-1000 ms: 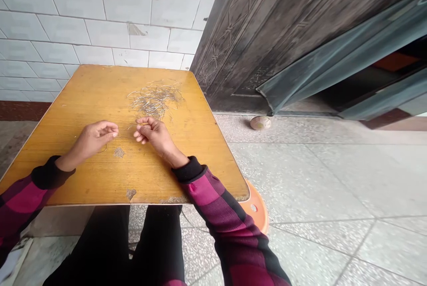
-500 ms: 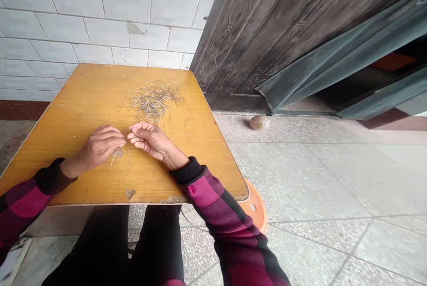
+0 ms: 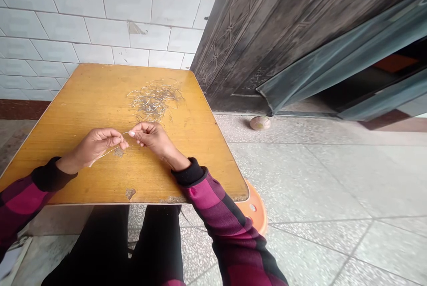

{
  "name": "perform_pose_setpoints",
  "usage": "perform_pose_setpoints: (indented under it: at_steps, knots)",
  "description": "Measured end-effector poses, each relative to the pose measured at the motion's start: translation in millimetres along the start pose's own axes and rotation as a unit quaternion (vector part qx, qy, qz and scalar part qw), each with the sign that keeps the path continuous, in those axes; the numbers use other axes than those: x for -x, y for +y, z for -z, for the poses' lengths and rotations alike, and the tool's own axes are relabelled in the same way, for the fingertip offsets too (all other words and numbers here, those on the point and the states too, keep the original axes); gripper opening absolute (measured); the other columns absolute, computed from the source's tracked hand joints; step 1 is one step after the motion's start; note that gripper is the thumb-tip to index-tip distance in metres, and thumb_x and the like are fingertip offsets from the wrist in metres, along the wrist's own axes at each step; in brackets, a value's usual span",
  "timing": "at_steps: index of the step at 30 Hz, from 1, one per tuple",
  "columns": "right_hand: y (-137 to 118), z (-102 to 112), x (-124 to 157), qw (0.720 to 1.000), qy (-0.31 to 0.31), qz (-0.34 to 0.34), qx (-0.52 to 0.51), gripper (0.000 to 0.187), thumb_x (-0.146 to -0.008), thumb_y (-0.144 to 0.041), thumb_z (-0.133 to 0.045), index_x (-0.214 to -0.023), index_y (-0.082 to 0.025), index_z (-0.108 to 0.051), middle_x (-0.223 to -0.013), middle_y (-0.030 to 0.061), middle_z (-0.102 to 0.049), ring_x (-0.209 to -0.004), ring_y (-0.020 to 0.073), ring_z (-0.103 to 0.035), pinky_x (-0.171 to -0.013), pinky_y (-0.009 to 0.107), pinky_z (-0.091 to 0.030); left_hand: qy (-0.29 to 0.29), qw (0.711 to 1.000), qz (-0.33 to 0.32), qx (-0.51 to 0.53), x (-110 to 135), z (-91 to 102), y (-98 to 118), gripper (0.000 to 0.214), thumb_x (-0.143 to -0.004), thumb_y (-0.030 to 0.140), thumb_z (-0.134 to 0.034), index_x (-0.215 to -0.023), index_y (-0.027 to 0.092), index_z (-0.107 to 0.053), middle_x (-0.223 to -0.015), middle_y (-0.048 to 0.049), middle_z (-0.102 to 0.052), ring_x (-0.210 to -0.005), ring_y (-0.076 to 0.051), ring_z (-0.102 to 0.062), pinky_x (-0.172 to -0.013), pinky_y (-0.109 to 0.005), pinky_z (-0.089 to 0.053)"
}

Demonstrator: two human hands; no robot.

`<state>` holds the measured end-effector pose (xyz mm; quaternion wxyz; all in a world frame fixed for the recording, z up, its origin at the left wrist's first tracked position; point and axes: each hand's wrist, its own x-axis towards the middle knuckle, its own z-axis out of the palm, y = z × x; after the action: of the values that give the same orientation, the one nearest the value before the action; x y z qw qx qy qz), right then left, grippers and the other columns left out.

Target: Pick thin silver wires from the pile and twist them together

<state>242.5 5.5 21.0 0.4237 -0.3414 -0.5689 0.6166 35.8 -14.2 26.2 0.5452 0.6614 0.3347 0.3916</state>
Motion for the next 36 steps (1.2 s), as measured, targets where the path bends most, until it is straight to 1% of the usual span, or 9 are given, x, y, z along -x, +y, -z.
perform_pose_setpoints:
  at_steps: [3, 6, 10, 13, 16, 19, 22, 26, 36]
  knots:
    - [-1.1, 0.2, 0.7, 1.000, -0.012, 0.020, 0.006, 0.035, -0.067, -0.048, -0.083, -0.066, -0.019, -0.065, -0.067, -0.0042, -0.059, -0.060, 0.0065, -0.051, -0.056, 0.020, -0.043, 0.014, 0.990, 0.036, 0.137, -0.1, -1.0, 1.5, 0.027, -0.080, 0.041, -0.075, -0.075, 0.015, -0.070, -0.071, -0.0043, -0.069, -0.071, -0.015, -0.060, -0.073, -0.029, -0.046]
    - [1.2, -1.5, 0.6, 0.995, -0.061, -0.023, -0.074, 0.039, -0.067, -0.052, -0.082, -0.071, -0.019, -0.062, -0.076, -0.0010, -0.065, -0.071, 0.0103, -0.059, -0.068, 0.025, -0.048, 0.006, 0.965, 0.050, 0.256, -1.1, -2.7, 1.0, 0.025, -0.075, 0.036, -0.080, -0.070, 0.014, -0.068, -0.067, -0.0025, -0.065, -0.072, -0.015, -0.061, -0.078, -0.031, -0.047]
    - [4.1, -3.3, -0.2, 0.982, -0.101, -0.053, -0.153, 0.038, -0.072, -0.047, -0.081, -0.070, -0.019, -0.055, -0.061, -0.0046, -0.059, -0.058, 0.0082, -0.054, -0.062, 0.024, -0.045, -0.007, 0.933, 0.061, 0.353, -1.7, -4.5, 1.7, 0.026, -0.071, 0.029, -0.084, -0.065, 0.014, -0.064, -0.062, 0.0006, -0.060, -0.067, -0.013, -0.062, -0.076, -0.030, -0.051]
    - [3.1, -2.0, -0.9, 0.978, -0.103, -0.060, -0.168, 0.036, -0.072, -0.044, -0.082, -0.070, -0.019, -0.056, -0.055, -0.0071, -0.052, -0.052, 0.0066, -0.048, -0.057, 0.023, -0.042, -0.008, 0.918, 0.087, 0.387, -1.3, -3.9, 4.4, 0.025, -0.071, 0.027, -0.084, -0.068, 0.012, -0.064, -0.056, 0.0035, -0.053, -0.057, -0.009, -0.054, -0.064, -0.025, -0.051]
    - [1.7, 1.7, -1.3, 0.981, -0.092, -0.064, -0.159, 0.031, -0.072, -0.042, -0.082, -0.078, -0.019, -0.061, -0.054, -0.0084, -0.050, -0.050, 0.0060, -0.045, -0.054, 0.022, -0.040, -0.009, 0.909, 0.126, 0.397, -1.3, -0.3, 6.5, 0.021, -0.074, 0.025, -0.082, -0.075, 0.010, -0.067, -0.054, 0.0047, -0.049, -0.048, -0.005, -0.046, -0.049, -0.017, -0.044]
    - [2.1, 6.5, -1.3, 0.989, -0.075, -0.053, -0.119, 0.031, -0.073, -0.043, -0.080, -0.089, -0.020, -0.067, -0.055, -0.0084, -0.052, -0.048, 0.0051, -0.044, -0.046, 0.019, -0.033, -0.006, 0.903, 0.157, 0.399, -2.3, 6.2, 7.8, 0.017, -0.076, 0.021, -0.080, -0.075, 0.010, -0.067, -0.055, 0.0043, -0.049, -0.044, -0.002, -0.042, -0.042, -0.012, -0.037]
    - [3.3, 10.3, -1.1, 0.997, -0.041, -0.022, -0.062, 0.033, -0.073, -0.044, -0.079, -0.096, -0.022, -0.071, -0.056, -0.0084, -0.052, -0.046, 0.0044, -0.041, -0.042, 0.019, -0.026, 0.027, 0.892, 0.177, 0.414, -4.1, 13.8, 8.8, 0.010, -0.080, 0.015, -0.074, -0.074, 0.010, -0.067, -0.059, 0.0024, -0.055, -0.046, -0.002, -0.047, -0.041, -0.010, -0.039]
    - [3.4, 10.2, 0.2, 0.999, -0.026, 0.014, 0.030, 0.035, -0.078, -0.041, -0.075, -0.108, -0.024, -0.072, -0.059, -0.0077, -0.053, -0.047, 0.0050, -0.040, -0.044, 0.021, -0.030, 0.085, 0.887, 0.168, 0.421, -6.3, 21.2, 8.2, 0.009, -0.085, 0.007, -0.064, -0.078, 0.009, -0.069, -0.067, -0.0013, -0.064, -0.053, -0.004, -0.058, -0.048, -0.010, -0.047]
    - [12.4, -12.9, 14.3, 0.971, -0.051, 0.076, 0.220, 0.050, -0.090, -0.033, -0.059, -0.139, -0.021, -0.057, -0.064, -0.0057, -0.052, -0.051, 0.0079, -0.040, -0.052, 0.024, -0.037, 0.131, 0.881, 0.160, 0.425, -9.9, 30.4, 10.6, 0.017, -0.089, 0.000, -0.055, -0.080, 0.007, -0.068, -0.070, -0.0020, -0.066, -0.053, -0.004, -0.060, -0.048, -0.010, -0.048]
